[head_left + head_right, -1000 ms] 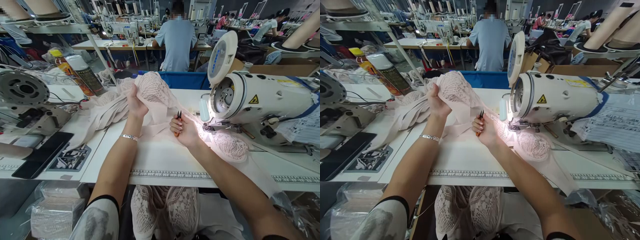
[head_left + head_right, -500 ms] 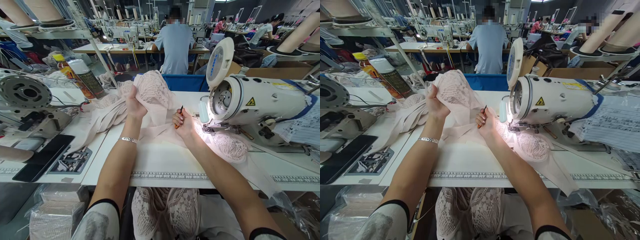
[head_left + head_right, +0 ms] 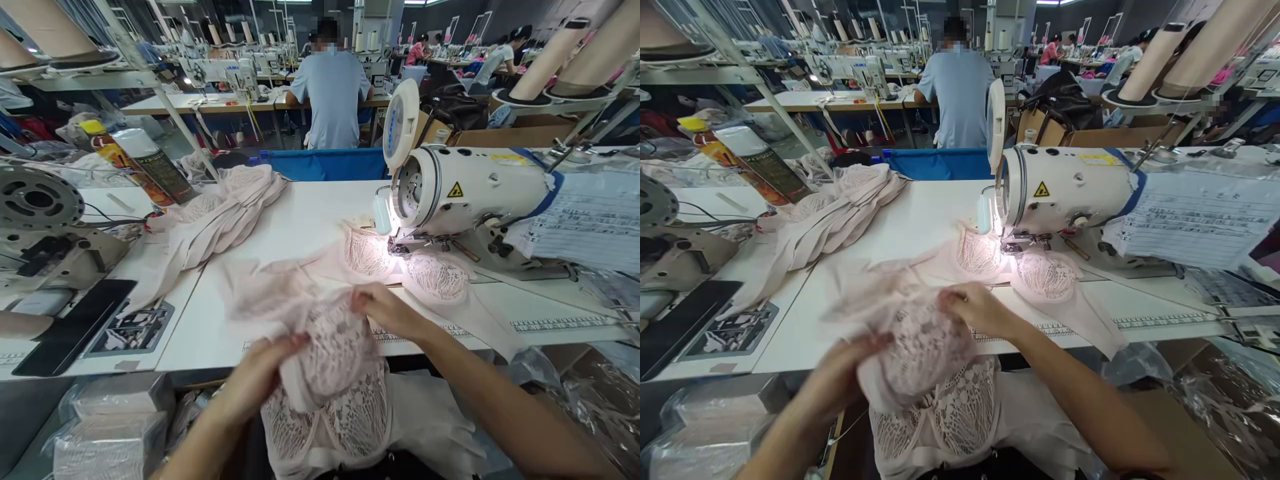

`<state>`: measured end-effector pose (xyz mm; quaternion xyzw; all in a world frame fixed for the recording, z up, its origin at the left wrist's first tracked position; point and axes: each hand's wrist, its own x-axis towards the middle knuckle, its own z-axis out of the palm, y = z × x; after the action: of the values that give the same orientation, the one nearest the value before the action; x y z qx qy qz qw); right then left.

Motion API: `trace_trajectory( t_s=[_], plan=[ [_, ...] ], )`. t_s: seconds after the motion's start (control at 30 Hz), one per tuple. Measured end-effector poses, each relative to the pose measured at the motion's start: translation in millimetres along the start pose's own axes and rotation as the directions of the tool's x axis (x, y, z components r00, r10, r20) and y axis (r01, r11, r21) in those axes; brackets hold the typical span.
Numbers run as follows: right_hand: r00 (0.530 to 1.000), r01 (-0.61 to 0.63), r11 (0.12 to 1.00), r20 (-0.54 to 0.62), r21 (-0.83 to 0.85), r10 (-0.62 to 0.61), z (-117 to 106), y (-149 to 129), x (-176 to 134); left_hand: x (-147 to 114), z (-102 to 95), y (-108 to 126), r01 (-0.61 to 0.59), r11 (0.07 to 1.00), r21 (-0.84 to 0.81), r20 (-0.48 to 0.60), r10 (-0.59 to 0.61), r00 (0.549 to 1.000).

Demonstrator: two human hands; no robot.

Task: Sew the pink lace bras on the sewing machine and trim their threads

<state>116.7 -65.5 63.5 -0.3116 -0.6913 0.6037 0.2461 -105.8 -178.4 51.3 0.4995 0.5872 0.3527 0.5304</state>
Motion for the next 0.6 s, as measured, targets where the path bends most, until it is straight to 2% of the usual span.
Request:
trace_trajectory(
  t_s=[0.03, 0.07, 0.13, 0.17, 0.2, 0.23, 0.27, 0.3, 0.33, 0.37, 0.4, 0.43, 0.47, 0.5, 0.57, 0.6],
  plan=[
    [0.999, -0.012, 1.0, 0.048, -0.024, 0.013, 5, -1, -8, -9, 11.6, -15, 0.064, 0.998, -0.026, 0.02, -0.063, 0.998],
    [0.996, -0.029, 0.999, 0.083, -0.035, 0.032, 8, -1, -18, -17, 20.2, -25, 0.077, 0.997, -0.006, 0.021, -0.077, 0.997],
    [0.994, -0.063, 0.997, 0.084, -0.053, 0.067, 10, -1, -38, -34, 26.8, -32, 0.012, 0.992, 0.127, 0.041, -0.017, 0.999],
    [0.996, -0.071, 0.995, 0.055, -0.075, 0.075, 9, -1, -49, -42, 25.5, -29, -0.049, 0.971, 0.235, 0.11, 0.024, 0.994],
    [0.997, -0.075, 0.991, 0.017, -0.109, 0.078, 6, 0, -59, -48, 22.4, -23, -0.116, 0.942, 0.315, 0.232, 0.042, 0.972],
    [0.997, -0.075, 0.985, -0.025, -0.153, 0.073, 4, 0, -68, -53, 18.7, -15, -0.183, 0.926, 0.33, 0.385, 0.045, 0.922],
    [0.996, -0.077, 0.977, -0.065, -0.198, 0.065, 1, 1, -77, -55, 15.5, -6, -0.242, 0.931, 0.271, 0.524, 0.068, 0.849],
    [0.994, -0.081, 0.969, -0.093, -0.233, 0.06, 0, 2, -84, -55, 14.0, 2, -0.281, 0.944, 0.173, 0.603, 0.124, 0.788],
    [0.993, -0.083, 0.964, -0.107, -0.254, 0.057, 0, 2, -91, -52, 14.6, 9, -0.316, 0.944, 0.09, 0.604, 0.201, 0.771],
    [0.993, -0.078, 0.961, -0.111, -0.267, 0.05, 2, 3, -97, -46, 17.5, 15, -0.374, 0.925, 0.061, 0.538, 0.285, 0.793],
    [0.993, -0.063, 0.959, -0.109, -0.278, 0.033, 4, 3, -102, -38, 22.2, 19, -0.452, 0.886, 0.107, 0.439, 0.365, 0.821],
    [0.995, -0.043, 0.956, -0.103, -0.291, 0.013, 6, 2, -108, -28, 28.0, 22, -0.527, 0.818, 0.23, 0.355, 0.434, 0.828],
    [0.996, -0.019, 0.951, -0.091, -0.308, -0.01, 8, 1, -113, -18, 33.9, 23, -0.601, 0.718, 0.351, 0.36, 0.489, 0.795],
    [0.997, 0.01, 0.946, -0.07, -0.324, -0.034, 9, 1, -118, -8, 39.1, 25, -0.672, 0.619, 0.406, 0.447, 0.507, 0.737],
    [0.997, 0.074, 0.935, -0.002, -0.346, -0.08, 7, -2, -130, 8, 44.5, 27, -0.791, 0.487, 0.37, 0.613, 0.512, 0.602],
    [0.994, 0.109, 0.932, 0.041, -0.347, -0.101, 5, -3, -136, 13, 44.3, 29, -0.821, 0.47, 0.325, 0.658, 0.51, 0.553]
  ],
)
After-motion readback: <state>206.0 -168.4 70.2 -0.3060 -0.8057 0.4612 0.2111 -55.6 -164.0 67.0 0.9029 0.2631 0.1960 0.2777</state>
